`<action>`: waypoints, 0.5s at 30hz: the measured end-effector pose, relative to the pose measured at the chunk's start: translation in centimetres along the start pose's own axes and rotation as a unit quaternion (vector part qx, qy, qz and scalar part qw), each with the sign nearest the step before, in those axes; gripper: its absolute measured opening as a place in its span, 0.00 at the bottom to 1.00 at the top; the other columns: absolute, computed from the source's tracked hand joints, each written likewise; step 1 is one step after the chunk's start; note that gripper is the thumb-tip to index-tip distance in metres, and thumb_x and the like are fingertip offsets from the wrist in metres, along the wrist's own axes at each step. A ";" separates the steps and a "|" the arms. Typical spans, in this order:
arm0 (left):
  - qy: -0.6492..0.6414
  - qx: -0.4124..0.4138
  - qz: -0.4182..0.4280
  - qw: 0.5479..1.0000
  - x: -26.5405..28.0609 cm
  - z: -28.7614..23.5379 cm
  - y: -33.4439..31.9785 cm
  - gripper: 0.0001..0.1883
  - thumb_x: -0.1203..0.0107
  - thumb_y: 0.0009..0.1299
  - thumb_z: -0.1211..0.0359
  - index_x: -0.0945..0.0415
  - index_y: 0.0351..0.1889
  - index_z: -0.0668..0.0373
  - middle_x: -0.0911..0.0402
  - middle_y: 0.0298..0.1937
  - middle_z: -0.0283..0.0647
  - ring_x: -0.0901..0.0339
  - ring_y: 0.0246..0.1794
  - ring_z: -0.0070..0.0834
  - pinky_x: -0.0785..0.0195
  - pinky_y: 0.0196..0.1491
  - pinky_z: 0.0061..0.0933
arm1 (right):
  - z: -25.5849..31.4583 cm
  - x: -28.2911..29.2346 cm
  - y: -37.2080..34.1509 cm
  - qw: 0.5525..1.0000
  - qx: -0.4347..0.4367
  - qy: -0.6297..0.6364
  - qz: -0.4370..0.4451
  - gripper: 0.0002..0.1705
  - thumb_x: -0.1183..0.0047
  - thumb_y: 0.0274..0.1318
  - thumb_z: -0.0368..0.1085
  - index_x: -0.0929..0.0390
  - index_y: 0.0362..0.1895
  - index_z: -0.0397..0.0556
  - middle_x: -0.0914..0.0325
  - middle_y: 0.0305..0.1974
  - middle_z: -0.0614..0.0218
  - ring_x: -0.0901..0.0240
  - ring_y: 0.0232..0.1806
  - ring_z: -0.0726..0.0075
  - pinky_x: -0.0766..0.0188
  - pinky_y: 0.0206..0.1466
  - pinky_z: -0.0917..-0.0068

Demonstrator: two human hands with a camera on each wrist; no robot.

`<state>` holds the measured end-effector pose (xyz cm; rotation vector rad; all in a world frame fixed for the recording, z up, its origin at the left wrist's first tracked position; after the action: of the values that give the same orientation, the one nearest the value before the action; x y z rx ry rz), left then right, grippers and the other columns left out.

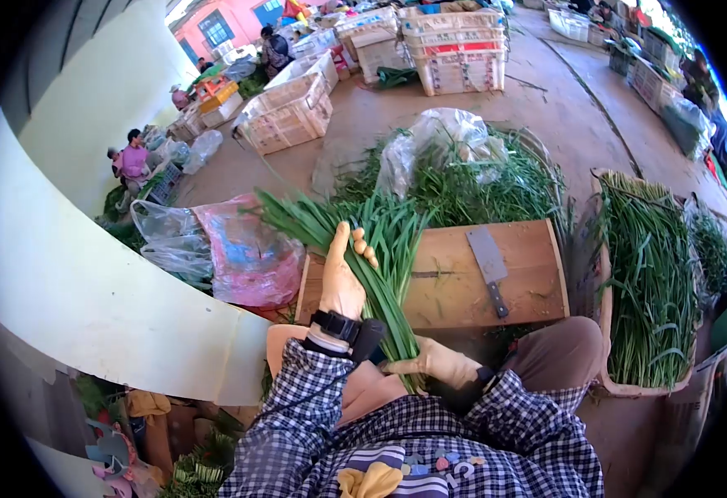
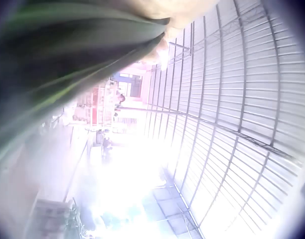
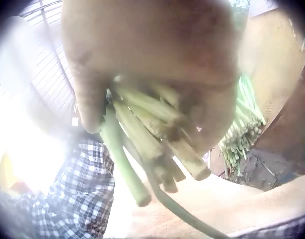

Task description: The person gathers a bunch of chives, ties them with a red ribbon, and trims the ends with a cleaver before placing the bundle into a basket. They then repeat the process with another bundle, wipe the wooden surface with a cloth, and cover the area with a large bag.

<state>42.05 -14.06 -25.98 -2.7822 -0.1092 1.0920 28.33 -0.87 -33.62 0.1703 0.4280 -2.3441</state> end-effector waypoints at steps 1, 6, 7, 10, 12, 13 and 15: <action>0.008 0.010 0.024 1.000 -0.6 0.0 0.2 0.20 0.39 0.73 0.48 0.22 0.41 0.55 0.25 0.29 0.28 0.25 0.33 0.22 0.30 0.38 0.26 | 0.6 -0.1 -0.4 0.999 0.002 0.043 -0.020 0.28 0.35 0.60 0.31 0.27 0.64 0.39 0.16 0.48 0.61 0.20 0.49 0.67 0.25 0.55 0.71; 0.226 0.034 0.097 0.969 0.7 2.0 2.1 0.44 0.45 0.71 0.36 0.35 0.72 0.60 0.26 0.67 0.45 0.27 0.64 0.36 0.33 0.64 0.42 | -2.3 2.2 0.2 0.983 -0.009 0.179 -0.038 0.23 0.40 0.62 0.29 0.25 0.61 0.40 0.18 0.47 0.63 0.20 0.43 0.71 0.21 0.45 0.75; 0.306 0.063 0.030 0.949 1.7 3.0 0.3 0.54 0.50 0.69 0.30 0.49 0.80 0.59 0.44 0.80 0.48 0.47 0.79 0.42 0.54 0.75 0.52 | -2.8 3.2 0.2 0.977 0.006 0.201 -0.073 0.21 0.40 0.62 0.30 0.24 0.59 0.41 0.19 0.47 0.63 0.21 0.41 0.71 0.20 0.44 0.75; 0.362 0.218 0.068 0.904 6.6 9.7 -2.6 0.54 0.52 0.68 0.27 0.48 0.80 0.56 0.47 0.82 0.47 0.54 0.83 0.43 0.62 0.77 0.58 | -4.0 4.8 -0.2 0.966 0.022 0.232 -0.113 0.19 0.39 0.62 0.32 0.23 0.57 0.42 0.20 0.49 0.63 0.20 0.40 0.72 0.19 0.45 0.74; 0.310 0.318 0.154 0.882 9.0 14.6 -4.6 0.47 0.47 0.69 0.31 0.36 0.74 0.58 0.26 0.68 0.48 0.32 0.70 0.40 0.42 0.71 0.48 | -4.7 5.2 -0.3 0.963 0.032 0.242 -0.115 0.20 0.38 0.61 0.33 0.22 0.56 0.42 0.18 0.46 0.64 0.20 0.37 0.71 0.19 0.44 0.74; 0.290 0.347 0.166 0.877 7.6 14.5 -5.9 0.45 0.44 0.69 0.34 0.34 0.72 0.59 0.22 0.63 0.46 0.27 0.63 0.36 0.33 0.61 0.41 | -4.8 5.0 -0.5 0.973 -0.007 0.207 -0.106 0.19 0.38 0.63 0.35 0.22 0.56 0.42 0.19 0.45 0.64 0.19 0.39 0.69 0.19 0.45 0.72; 0.256 0.349 0.209 0.877 6.0 15.4 -6.9 0.38 0.39 0.70 0.42 0.29 0.68 0.61 0.18 0.56 0.42 0.20 0.50 0.26 0.26 0.40 0.28 | -5.1 4.5 -0.7 0.973 -0.036 0.187 -0.131 0.15 0.43 0.68 0.34 0.21 0.54 0.41 0.18 0.43 0.61 0.17 0.45 0.65 0.18 0.46 0.69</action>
<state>35.92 -4.82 -39.99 -2.3314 0.8095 0.2909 24.58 -1.55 -39.32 0.5570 0.7588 -2.5513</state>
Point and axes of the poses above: each hand's wrist, its own y-axis towards the middle knuckle, its own x-axis out of the back of the hand, z = x × y, the point moved 6 cm from there along y, towards the middle knuckle
